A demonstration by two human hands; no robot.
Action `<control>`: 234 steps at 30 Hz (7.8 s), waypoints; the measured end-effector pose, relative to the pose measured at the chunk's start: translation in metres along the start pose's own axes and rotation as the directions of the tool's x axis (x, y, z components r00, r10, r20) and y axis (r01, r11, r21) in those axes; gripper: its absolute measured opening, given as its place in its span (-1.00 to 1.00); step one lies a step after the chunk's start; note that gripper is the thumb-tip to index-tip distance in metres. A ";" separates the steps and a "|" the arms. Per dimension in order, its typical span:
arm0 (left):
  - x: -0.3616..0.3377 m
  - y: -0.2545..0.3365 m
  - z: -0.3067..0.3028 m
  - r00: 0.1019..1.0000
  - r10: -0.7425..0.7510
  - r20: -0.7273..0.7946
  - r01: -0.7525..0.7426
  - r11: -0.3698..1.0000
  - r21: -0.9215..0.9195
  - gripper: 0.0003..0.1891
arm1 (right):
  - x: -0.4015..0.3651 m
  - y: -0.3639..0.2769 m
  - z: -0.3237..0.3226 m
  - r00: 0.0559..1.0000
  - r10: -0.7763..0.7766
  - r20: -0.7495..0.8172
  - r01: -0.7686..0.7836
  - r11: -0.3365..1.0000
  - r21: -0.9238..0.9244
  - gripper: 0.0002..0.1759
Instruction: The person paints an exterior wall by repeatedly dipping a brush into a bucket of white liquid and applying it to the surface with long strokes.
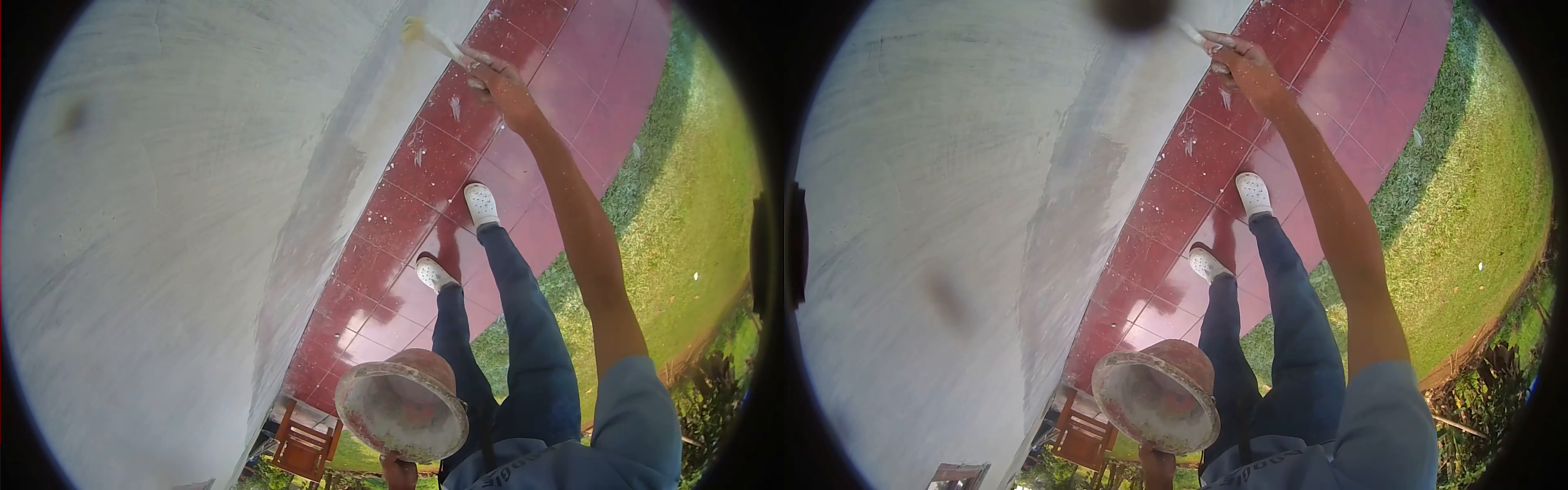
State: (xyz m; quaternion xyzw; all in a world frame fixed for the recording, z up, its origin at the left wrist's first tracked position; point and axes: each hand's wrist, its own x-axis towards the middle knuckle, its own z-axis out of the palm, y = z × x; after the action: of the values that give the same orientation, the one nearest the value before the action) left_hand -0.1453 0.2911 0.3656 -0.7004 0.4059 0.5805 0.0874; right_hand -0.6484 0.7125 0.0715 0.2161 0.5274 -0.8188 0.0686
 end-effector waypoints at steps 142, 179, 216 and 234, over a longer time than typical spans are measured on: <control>0.053 0.043 0.006 0.981 0.011 0.196 -0.029 0.996 0.089 -0.25 | -0.210 0.194 0.240 0.690 0.338 0.640 0.001 0.884 -0.468 -0.31; 0.050 0.040 -0.177 0.720 0.533 0.445 -0.586 0.810 -0.022 -0.77 | -0.670 -0.059 0.137 0.947 0.321 -0.010 -0.309 0.900 -0.307 -0.63; -0.059 0.016 -0.186 0.230 0.790 0.569 -0.966 0.258 0.031 -0.71 | -0.636 0.000 0.352 0.796 -0.256 0.549 0.565 -0.010 -0.825 -0.80; -0.035 0.032 -0.160 0.525 0.599 0.605 -0.736 0.676 -0.031 -0.71 | -0.690 -0.066 0.228 0.904 0.136 0.405 0.087 0.870 -0.485 -0.64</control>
State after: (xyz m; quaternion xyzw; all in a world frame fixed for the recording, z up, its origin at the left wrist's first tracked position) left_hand -0.0479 0.1921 0.4572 -0.2664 0.6622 0.6984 0.0533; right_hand -0.1162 0.4578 0.5002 0.0139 0.6875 -0.6833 0.2456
